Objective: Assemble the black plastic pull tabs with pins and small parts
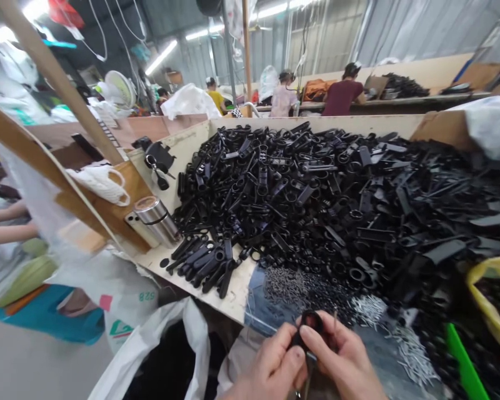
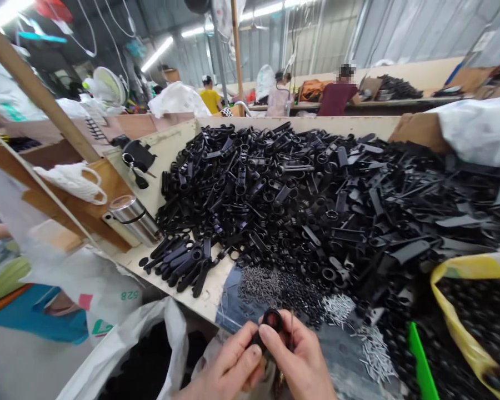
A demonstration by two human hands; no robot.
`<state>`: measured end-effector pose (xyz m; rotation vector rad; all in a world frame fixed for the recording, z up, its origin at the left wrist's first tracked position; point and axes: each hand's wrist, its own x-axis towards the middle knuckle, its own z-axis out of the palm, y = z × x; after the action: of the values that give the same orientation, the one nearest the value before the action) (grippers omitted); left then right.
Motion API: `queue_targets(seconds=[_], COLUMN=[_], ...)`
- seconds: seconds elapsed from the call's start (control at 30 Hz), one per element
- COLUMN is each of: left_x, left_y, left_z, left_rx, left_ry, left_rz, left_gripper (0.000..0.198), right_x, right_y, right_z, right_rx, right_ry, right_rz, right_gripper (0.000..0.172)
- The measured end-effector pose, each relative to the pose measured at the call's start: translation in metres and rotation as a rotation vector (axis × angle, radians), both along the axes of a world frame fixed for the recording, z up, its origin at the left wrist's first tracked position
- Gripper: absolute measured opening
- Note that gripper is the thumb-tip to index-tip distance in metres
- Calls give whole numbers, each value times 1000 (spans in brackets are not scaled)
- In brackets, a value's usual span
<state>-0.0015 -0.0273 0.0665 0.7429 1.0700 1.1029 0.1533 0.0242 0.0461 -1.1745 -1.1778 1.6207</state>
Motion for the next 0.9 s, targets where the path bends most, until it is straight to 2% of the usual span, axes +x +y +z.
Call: queue_targets(seconds=[0.07, 0.1, 0.13, 0.17, 0.23, 0.3, 0.37, 0.43, 0.53, 0.6, 0.67, 0.77, 0.9], left_x=[-14, -20, -24, -27, -27, -26, -31, -48, -93, -128, -156, -180, -184], left_y=[-2, -4, -6, -9, -16, -21, -19, -8, 19, 40, 59, 80, 91], left_z=[5, 4, 1, -4, -21, -38, -46, -41, -16, 0, 10, 12, 5], left_rx=[58, 98, 122, 135, 93, 33, 55, 157, 329, 396, 401, 370, 308], left_ry=[120, 220, 305, 393, 535, 619, 686, 778, 1087, 1450, 1546, 1632, 1702], left_rz=[-182, -236, -233, -186, -13, 191, 356, 422, 357, 493, 581, 595, 619], left_gripper=[52, 56, 58, 59, 58, 56, 53, 49, 43, 42, 43, 35, 31], right_x=[-3, -7, -11, -17, -33, -53, -74, -94, -115, -125, -134, -154, -175], right_y=[2, 3, 4, 5, 8, 12, 20, 35, 73, 104, 134, 167, 189], right_z=[3, 5, 8, 10, 15, 17, 20, 25, 39, 53, 64, 73, 75], right_rx=[-39, -54, -63, -61, -16, 73, 184, 311, 532, 602, 650, 711, 742], right_ry=[11, 18, 26, 32, 19, -33, -101, -185, -417, -536, -640, -807, -939], right_rz=[27, 45, 66, 86, 120, 140, 170, 249, 400, 375, 291, 206, 183], right_gripper=[44, 45, 45, 45, 45, 44, 41, 37, 30, 33, 35, 26, 7])
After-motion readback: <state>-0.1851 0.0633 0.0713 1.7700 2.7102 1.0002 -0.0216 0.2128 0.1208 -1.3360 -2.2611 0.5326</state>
